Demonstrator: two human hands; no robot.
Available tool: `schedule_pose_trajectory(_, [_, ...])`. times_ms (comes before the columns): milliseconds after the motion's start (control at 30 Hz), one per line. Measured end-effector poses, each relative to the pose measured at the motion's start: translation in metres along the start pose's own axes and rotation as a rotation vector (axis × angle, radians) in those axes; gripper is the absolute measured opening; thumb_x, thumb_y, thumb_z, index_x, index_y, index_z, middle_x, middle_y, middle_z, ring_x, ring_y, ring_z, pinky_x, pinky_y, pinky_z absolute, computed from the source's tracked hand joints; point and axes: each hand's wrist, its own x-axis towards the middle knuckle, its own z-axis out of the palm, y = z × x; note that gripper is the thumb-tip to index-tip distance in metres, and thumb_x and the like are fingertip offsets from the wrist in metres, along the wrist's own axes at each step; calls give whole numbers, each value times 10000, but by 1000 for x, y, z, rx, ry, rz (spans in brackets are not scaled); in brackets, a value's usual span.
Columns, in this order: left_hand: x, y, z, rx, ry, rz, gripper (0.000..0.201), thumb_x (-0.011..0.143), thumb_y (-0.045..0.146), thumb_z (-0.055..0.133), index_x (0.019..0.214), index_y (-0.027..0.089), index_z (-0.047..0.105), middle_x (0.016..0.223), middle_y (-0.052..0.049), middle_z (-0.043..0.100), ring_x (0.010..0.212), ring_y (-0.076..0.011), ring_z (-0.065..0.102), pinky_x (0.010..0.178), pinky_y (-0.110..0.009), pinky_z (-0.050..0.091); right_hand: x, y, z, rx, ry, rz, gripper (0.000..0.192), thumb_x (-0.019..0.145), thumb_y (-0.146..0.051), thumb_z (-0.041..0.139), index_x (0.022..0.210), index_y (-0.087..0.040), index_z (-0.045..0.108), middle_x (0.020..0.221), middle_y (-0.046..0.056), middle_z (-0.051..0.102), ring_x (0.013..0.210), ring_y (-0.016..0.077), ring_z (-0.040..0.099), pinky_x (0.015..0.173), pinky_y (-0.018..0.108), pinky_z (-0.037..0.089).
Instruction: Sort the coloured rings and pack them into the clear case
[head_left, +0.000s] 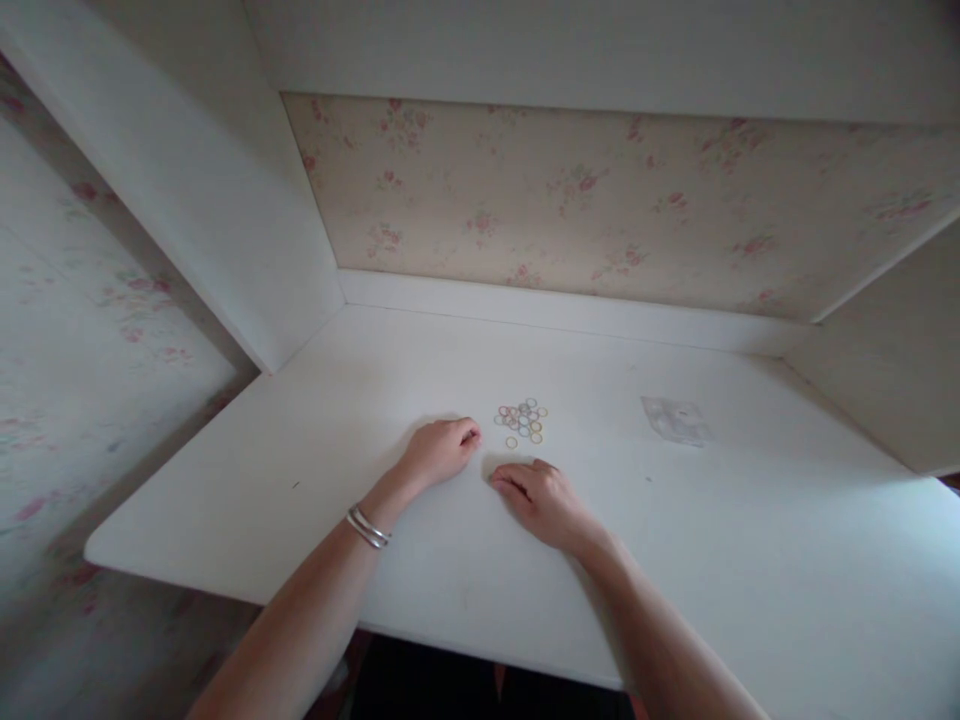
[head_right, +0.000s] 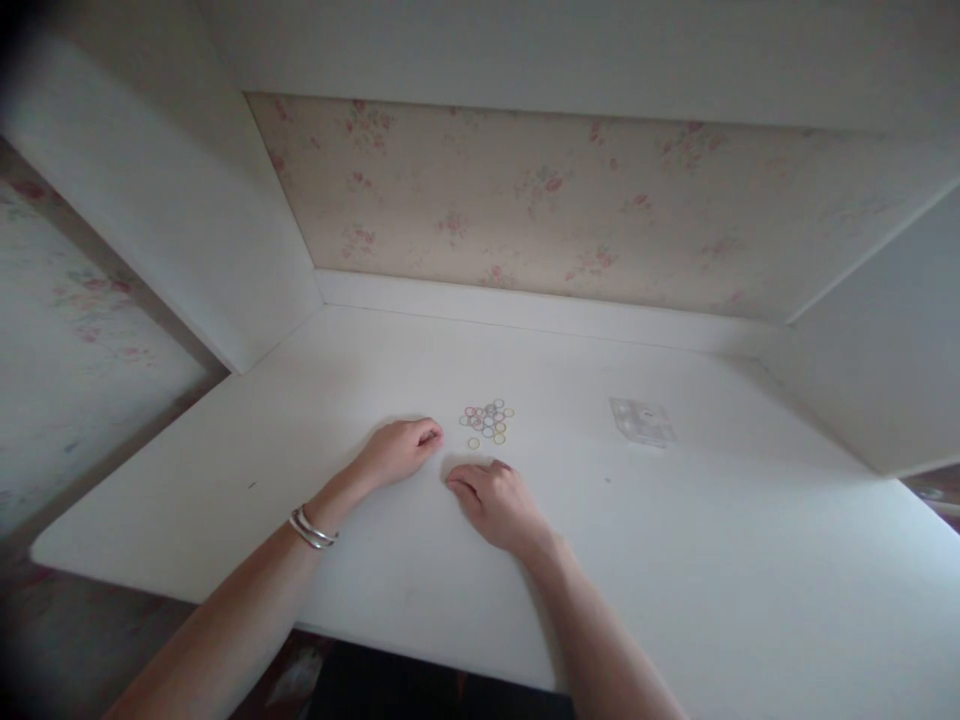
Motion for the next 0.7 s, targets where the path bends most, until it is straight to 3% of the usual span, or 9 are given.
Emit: schedule_pose_trajectory(700, [0,2,-2,-13,-17,-32,259,889,370,451,964,254,670,930,-14,715,810,-157,635,701,-242,427,-1,3,4,-32,46,-15,277,954,-291,397,985,-246,668,966,-3,705,837,151,612,808,280,415])
